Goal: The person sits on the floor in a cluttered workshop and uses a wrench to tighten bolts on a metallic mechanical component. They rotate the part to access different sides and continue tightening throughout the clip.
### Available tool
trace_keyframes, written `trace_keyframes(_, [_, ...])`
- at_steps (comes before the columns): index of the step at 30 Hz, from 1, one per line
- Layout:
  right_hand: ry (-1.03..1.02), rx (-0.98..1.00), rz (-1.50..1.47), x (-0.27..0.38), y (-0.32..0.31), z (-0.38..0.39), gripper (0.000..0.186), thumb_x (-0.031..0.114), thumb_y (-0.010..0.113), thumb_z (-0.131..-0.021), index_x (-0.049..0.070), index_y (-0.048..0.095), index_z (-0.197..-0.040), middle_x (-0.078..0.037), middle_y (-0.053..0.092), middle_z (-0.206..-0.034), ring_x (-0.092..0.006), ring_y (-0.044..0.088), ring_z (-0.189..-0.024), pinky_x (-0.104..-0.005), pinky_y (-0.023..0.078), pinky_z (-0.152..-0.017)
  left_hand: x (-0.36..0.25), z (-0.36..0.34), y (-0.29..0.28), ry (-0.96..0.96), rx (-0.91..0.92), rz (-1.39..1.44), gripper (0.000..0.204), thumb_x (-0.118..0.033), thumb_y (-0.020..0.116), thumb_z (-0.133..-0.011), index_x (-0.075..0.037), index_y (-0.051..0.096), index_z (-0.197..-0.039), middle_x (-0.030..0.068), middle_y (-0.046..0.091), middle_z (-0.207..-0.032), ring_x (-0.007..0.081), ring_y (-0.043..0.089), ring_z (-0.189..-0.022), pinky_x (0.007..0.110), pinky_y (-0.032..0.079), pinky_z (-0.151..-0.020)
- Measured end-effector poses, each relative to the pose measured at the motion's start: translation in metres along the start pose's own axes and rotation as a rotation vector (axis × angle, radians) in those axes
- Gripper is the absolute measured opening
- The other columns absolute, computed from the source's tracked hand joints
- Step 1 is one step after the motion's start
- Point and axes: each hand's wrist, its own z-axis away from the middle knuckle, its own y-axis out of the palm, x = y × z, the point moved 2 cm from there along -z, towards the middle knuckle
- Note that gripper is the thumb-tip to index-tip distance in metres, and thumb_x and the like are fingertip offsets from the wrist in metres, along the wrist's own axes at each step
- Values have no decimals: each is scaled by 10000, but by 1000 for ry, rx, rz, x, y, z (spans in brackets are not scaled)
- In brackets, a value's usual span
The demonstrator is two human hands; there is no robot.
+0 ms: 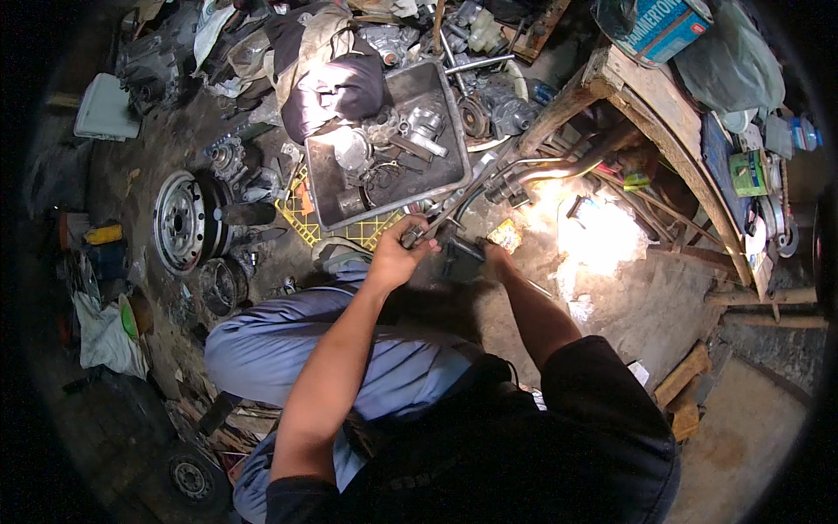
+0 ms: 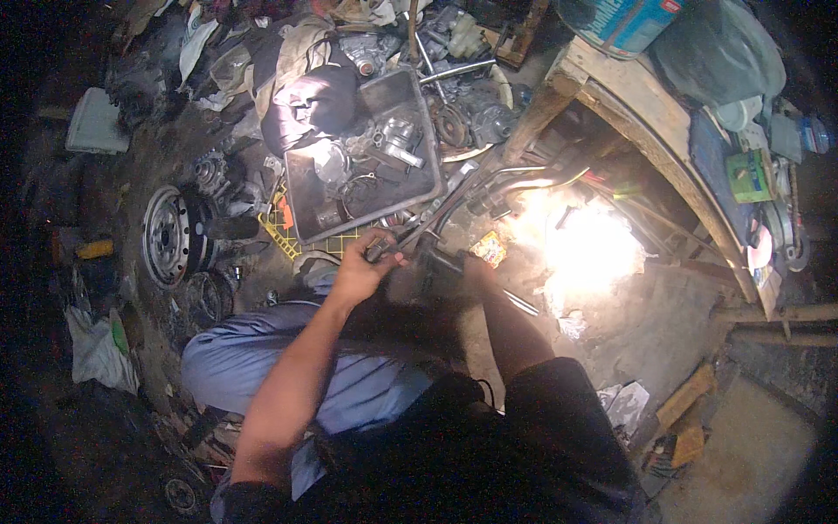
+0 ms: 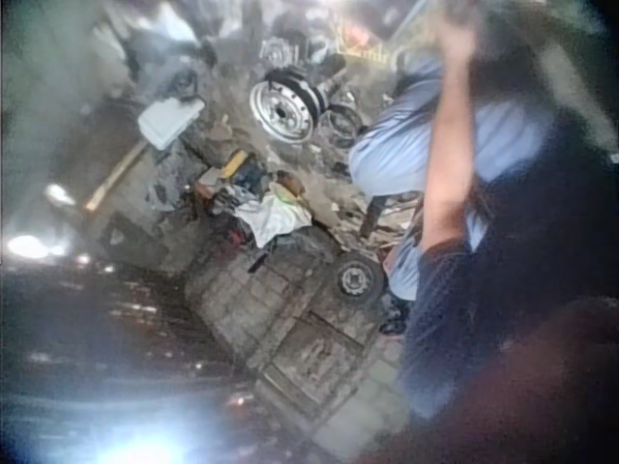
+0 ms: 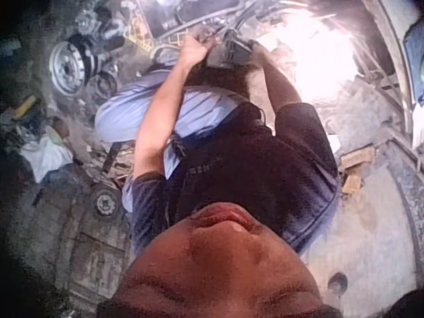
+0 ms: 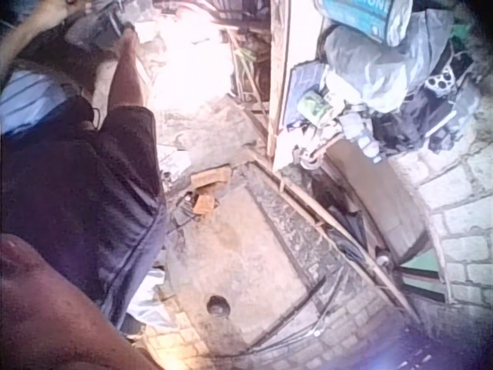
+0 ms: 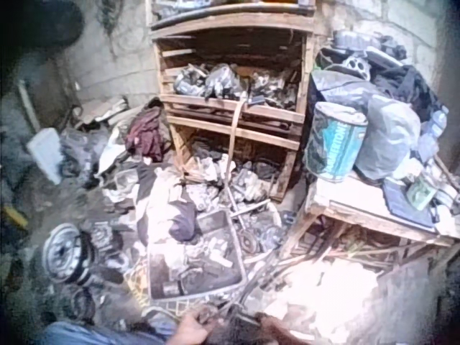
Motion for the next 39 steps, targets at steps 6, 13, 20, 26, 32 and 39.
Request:
trace_keyframes(6, [-342,-328,-394,35,-23,64,365,77,675,-733,11,648,-1091,-240,665,-957,-362,656,-891,-426,512,-779,13,4,-9,-61,27,11,222,52,734,-840,-28,583,-983,46,632,-1000,114,612,-924,286,517,-818])
trace_keyframes(13, [-124,-317,-486,85,-44,115,340,327,574,-996,-5,625,-941,-285,611,-816,-462,621,-765,-486,465,-652,1,11,-7,-33,65,-48,214,3,744,-862,-10,576,-993,49,644,-962,132,655,-857,279,531,-765])
trace_keyframes(20, [-156,-586,-440,147,-86,104,412,356,584,-992,-27,593,-840,-209,517,-638,-288,525,-574,-397,425,-574,-47,23,-6,49,-63,131,246,-3,742,-862,-20,576,-1043,57,668,-889,136,682,-758,254,510,-696])
trace_keyframes(26, [-517,-641,-452,218,-164,129,421,366,697,-912,-32,690,-1049,-226,696,-807,-386,678,-729,-438,514,-689,-159,86,-41,453,-265,4,267,48,715,-865,13,548,-1070,64,668,-790,177,707,-830,285,554,-760])
trace_keyframes(32, [-1067,-710,-525,342,-251,186,425,337,712,-916,-74,650,-1008,-170,670,-761,-317,638,-651,-394,491,-660,-291,191,-76,957,-248,-73,333,53,796,-751,48,613,-1028,121,679,-961,236,736,-890,311,592,-788])
trace_keyframes(39, [-1201,-32,-788,477,-251,289,585,533,545,-990,-24,599,-819,16,488,-606,-58,431,-553,-253,312,-490,-325,328,-132,1146,-700,-199,561,-402,772,-824,1,501,-1106,106,576,-948,203,680,-724,224,349,-464])
